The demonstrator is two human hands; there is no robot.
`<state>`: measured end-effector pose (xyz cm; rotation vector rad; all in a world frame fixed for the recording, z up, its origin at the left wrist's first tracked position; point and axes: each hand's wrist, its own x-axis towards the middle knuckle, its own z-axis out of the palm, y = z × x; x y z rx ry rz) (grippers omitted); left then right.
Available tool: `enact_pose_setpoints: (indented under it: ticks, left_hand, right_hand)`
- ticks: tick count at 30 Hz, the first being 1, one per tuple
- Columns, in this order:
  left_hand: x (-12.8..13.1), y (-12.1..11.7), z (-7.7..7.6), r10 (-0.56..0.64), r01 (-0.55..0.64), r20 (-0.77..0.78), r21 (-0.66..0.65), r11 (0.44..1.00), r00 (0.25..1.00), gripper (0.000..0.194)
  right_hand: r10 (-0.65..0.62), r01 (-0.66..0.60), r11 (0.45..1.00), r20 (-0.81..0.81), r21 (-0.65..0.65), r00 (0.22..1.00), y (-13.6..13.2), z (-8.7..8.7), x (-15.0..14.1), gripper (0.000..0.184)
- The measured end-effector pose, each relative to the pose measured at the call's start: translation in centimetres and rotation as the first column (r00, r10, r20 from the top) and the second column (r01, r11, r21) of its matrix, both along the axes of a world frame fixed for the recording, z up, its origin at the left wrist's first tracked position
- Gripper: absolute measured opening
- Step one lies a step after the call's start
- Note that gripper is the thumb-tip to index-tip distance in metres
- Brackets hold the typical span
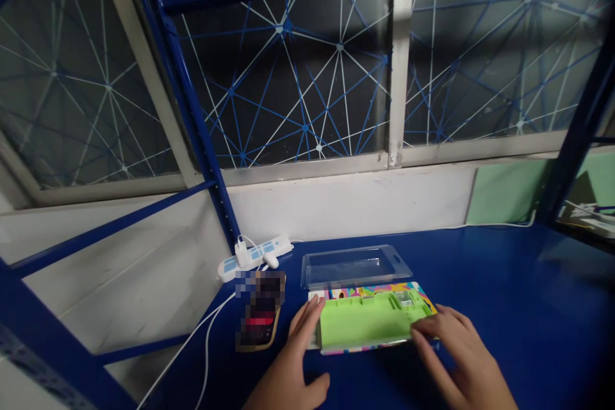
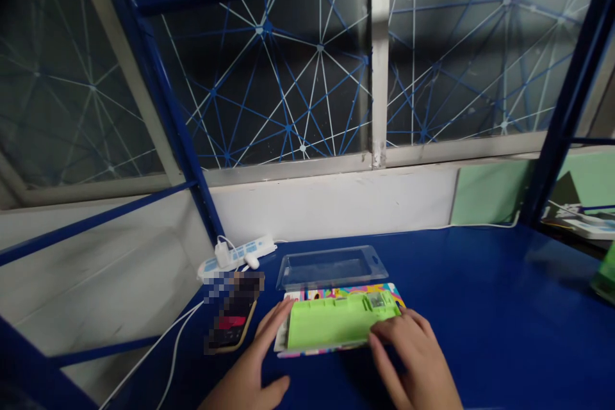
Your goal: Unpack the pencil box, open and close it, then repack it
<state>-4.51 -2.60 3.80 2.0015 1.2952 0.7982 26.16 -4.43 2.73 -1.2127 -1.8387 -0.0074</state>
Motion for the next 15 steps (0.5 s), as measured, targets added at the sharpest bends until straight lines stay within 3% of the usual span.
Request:
enact_pose_setpoints:
  ticks: [3,5,8,11,15]
  left_hand:
    - [-0.8,-0.1,0.9,-0.168,0.177,0.316,-0.001,0.984,0.934,0.073]
    - [-0.5,0.2,0.8,-0.182,0.202,0.396,-0.009,0.979,0.9,0.068]
    - [0.4,0.5,0.0,-0.075,0.097,0.227,-0.084,0.992,0.971,0.069]
    - [1.0,0.6,-0.9,-0.019,0.022,0.031,-0.124,0.992,0.999,0.09]
    - [0.9,0.6,-1.0,-0.028,0.027,-0.002,-0.172,0.985,1.0,0.101]
  right_hand:
    - [-0.071,0.037,0.983,-0.192,-0.179,0.979,-0.4,-0.6,2.1,0.022]
    - [-0.071,0.004,0.966,-0.249,-0.258,0.966,-0.1,-0.9,3.3,0.027]
    - [-0.056,-0.023,0.958,-0.265,-0.287,0.963,0.7,-1.7,4.6,0.027]
    - [-0.047,-0.036,0.945,-0.241,-0.326,0.969,1.2,-2.8,5.4,0.026]
    - [0.001,-0.093,0.922,-0.237,-0.375,0.972,1.2,-3.5,5.7,0.025]
